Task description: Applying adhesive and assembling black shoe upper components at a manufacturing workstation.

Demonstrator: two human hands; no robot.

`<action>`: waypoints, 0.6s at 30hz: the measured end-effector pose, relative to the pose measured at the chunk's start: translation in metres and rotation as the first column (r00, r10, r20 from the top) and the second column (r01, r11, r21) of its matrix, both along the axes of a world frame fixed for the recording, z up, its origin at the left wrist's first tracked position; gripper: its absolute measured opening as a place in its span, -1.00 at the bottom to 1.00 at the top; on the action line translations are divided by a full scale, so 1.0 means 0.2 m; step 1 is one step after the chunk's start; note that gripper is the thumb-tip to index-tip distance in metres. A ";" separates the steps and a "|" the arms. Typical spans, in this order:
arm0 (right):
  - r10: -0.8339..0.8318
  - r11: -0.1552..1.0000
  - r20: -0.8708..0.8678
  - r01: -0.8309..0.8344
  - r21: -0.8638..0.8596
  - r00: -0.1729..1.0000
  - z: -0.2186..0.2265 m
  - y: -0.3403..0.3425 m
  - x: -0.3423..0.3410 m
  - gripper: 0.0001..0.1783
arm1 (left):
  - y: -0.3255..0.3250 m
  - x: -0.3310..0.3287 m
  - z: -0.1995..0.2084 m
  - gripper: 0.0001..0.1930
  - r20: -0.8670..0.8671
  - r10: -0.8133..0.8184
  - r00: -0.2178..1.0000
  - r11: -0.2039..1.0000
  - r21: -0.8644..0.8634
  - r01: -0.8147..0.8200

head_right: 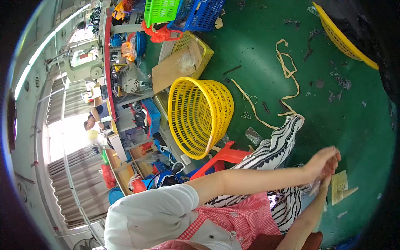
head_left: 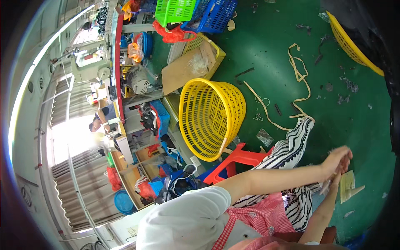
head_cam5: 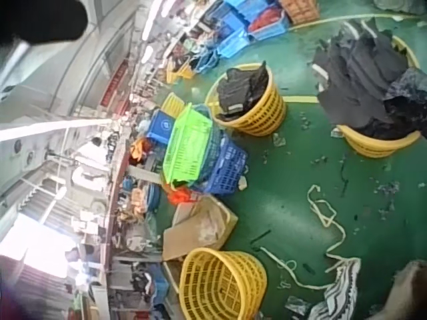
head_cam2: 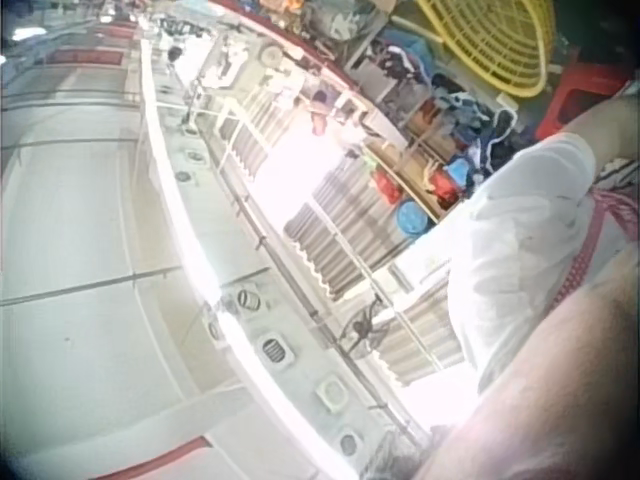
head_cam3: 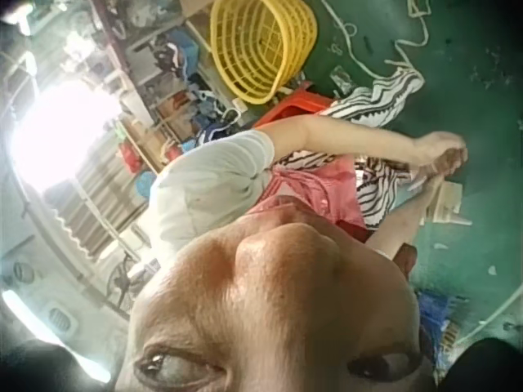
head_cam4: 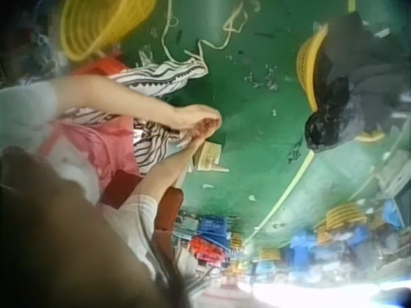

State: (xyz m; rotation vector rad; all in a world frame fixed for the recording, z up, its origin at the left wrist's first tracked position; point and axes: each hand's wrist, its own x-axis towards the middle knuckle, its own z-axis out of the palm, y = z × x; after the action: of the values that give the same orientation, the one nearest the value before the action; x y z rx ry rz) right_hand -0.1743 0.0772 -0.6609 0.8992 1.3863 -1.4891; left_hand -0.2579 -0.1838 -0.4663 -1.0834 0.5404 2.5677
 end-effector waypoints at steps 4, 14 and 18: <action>0.052 0.999 0.076 -0.050 -0.019 0.996 0.06 -0.27 -0.32 -0.47 | -0.24 -0.13 -0.03 -0.69 -0.143 0.226 0.963 0.849 -0.456 -0.267; 0.610 0.784 -0.448 -0.581 0.219 0.654 2.03 -1.27 -0.96 -0.54 | -1.18 0.00 0.49 -0.54 -0.044 -0.163 0.986 0.714 -0.695 0.086; 0.889 0.448 -0.286 -0.806 0.387 0.357 2.92 -1.43 -0.79 -0.40 | -1.24 -0.05 0.95 -0.06 -0.030 -0.507 0.861 0.757 -0.493 0.429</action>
State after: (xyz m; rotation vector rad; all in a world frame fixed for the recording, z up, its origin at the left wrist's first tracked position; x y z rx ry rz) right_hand -0.3321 -0.2082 -0.0768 -0.2204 1.9299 -0.7127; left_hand -0.2687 -0.4312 -0.2757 -0.7296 1.3534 2.1204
